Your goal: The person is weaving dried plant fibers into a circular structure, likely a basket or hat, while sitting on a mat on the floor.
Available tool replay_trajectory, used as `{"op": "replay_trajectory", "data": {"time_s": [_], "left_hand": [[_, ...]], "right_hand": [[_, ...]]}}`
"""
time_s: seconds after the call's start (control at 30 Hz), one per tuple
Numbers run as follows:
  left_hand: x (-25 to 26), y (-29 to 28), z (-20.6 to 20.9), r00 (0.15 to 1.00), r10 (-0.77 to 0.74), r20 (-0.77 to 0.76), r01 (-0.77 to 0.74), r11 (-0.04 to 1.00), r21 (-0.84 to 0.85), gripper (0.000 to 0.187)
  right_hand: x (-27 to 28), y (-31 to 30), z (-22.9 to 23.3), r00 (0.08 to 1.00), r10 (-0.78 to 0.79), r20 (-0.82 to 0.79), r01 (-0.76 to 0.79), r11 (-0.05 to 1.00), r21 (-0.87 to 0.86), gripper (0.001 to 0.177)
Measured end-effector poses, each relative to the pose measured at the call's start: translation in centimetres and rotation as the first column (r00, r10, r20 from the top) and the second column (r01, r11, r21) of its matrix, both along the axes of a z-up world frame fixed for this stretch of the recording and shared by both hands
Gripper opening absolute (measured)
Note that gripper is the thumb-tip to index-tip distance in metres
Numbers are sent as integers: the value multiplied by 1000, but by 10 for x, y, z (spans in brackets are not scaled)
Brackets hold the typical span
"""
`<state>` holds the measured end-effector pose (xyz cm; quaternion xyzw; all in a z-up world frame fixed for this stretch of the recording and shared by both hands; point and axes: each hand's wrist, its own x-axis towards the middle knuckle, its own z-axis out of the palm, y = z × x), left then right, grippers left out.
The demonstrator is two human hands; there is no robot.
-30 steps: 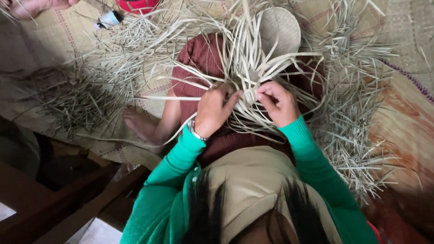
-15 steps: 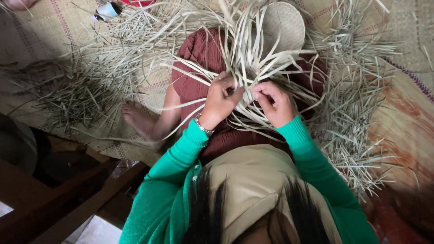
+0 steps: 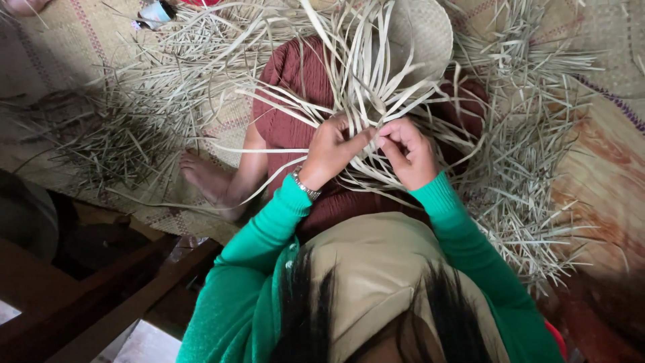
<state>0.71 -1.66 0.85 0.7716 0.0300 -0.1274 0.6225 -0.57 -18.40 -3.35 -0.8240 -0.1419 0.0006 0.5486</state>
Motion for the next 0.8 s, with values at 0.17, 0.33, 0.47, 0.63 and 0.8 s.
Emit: {"op": "replay_trajectory", "data": {"time_s": [0.17,0.33,0.47,0.63,0.8], "left_hand": [[-7,14,11,990,-112,91,88,968,235,20],[-13,19,-9,958,-140,251,89,975,204,14],[-19,18,-5,954,-136,267,88,979,182,12],[-19,16,-15,940,-76,334,41,993,112,11],[-21,11,-28,943,6,333,2,1000,-24,9]], "right_hand": [[-1,-7,-2,999,30,24,-27,994,-102,12],[-3,-9,-11,996,13,88,1,987,-162,25],[0,-5,-4,969,59,238,8,963,-269,31],[7,-2,-3,860,150,487,14,949,-316,26],[8,2,-7,794,170,584,32,947,-320,19]]}}
